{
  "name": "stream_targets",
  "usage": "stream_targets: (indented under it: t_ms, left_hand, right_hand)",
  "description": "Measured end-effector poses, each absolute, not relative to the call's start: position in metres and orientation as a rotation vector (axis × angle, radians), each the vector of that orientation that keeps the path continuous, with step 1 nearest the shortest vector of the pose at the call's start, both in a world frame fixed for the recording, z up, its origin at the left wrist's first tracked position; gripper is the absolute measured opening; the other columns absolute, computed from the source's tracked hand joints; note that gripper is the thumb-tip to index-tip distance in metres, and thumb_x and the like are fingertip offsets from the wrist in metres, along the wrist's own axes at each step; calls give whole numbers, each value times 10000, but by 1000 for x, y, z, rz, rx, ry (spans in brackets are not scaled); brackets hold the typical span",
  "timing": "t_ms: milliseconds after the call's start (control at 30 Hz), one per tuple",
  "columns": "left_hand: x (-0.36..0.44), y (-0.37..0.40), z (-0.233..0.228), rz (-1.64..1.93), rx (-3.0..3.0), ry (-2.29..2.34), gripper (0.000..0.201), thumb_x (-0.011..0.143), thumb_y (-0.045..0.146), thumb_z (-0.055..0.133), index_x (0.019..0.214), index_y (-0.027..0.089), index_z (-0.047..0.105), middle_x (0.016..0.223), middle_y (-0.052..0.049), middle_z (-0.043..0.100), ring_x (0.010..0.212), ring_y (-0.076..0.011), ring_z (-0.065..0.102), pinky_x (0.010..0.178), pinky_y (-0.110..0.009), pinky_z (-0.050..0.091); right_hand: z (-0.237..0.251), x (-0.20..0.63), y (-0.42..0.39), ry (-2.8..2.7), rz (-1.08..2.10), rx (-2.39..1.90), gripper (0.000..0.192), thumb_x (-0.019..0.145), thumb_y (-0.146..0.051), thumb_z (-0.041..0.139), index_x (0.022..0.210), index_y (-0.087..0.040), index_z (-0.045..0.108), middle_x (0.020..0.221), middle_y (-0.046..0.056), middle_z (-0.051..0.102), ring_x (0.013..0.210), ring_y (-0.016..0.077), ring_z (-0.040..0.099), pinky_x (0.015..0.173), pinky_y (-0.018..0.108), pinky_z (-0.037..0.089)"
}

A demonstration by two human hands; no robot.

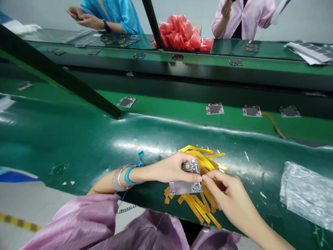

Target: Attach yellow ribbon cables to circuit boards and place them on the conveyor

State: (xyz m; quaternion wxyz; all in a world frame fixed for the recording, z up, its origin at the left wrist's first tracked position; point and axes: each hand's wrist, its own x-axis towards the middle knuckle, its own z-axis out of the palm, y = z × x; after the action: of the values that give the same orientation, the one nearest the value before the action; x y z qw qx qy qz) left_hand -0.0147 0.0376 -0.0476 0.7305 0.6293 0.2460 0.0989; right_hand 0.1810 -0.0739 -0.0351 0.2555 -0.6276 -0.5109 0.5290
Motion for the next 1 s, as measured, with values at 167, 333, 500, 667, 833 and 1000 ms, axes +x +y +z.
stream_targets:
  t_ms: [167,333,500,667,833,1000]
  left_hand:
    - [-14,39,-47,276,1434,581,253,836,389,758,823,143,703,797,16,650,690,-97,511,637,-214,412]
    - [-12,39,-48,234,1466,633,337,926,440,635,791,136,686,722,20,597,634,-92,456,608,-224,378]
    - [-13,40,-51,240,1510,635,371,960,461,572,794,137,647,716,17,556,651,-106,460,588,-239,355]
    - [-14,35,-53,351,1563,720,282,988,415,541,939,157,642,903,-20,642,822,-149,576,742,-274,459]
    - [-17,21,-50,404,1538,718,230,1020,401,505,1048,191,593,992,-36,656,907,-177,618,827,-319,507]
    - [-19,6,-51,445,1655,713,199,1060,355,431,1063,191,545,953,-38,634,797,-158,613,753,-307,506]
  right_hand:
    - [-39,182,-74,-1216,1559,-1677,557,980,-626,457,623,-211,557,559,-11,544,514,136,525,537,259,438]
    - [-39,191,-66,-1188,1482,-1655,511,971,-643,459,851,-211,704,750,38,682,713,191,628,710,308,509]
    - [-44,191,-64,-1426,1263,-1675,294,961,-508,583,944,-240,701,880,39,686,828,215,644,765,348,502]
    - [-51,180,-70,-1686,302,-1593,100,913,-258,688,1012,-266,675,1164,75,591,1102,272,541,949,458,426]
    - [-56,172,-69,-1784,202,-1544,99,929,-157,660,949,-254,658,1211,88,583,1127,296,487,934,502,419]
    - [-60,164,-70,-1755,180,-1545,100,939,-152,652,954,-251,643,1213,90,593,1146,307,488,943,523,429]
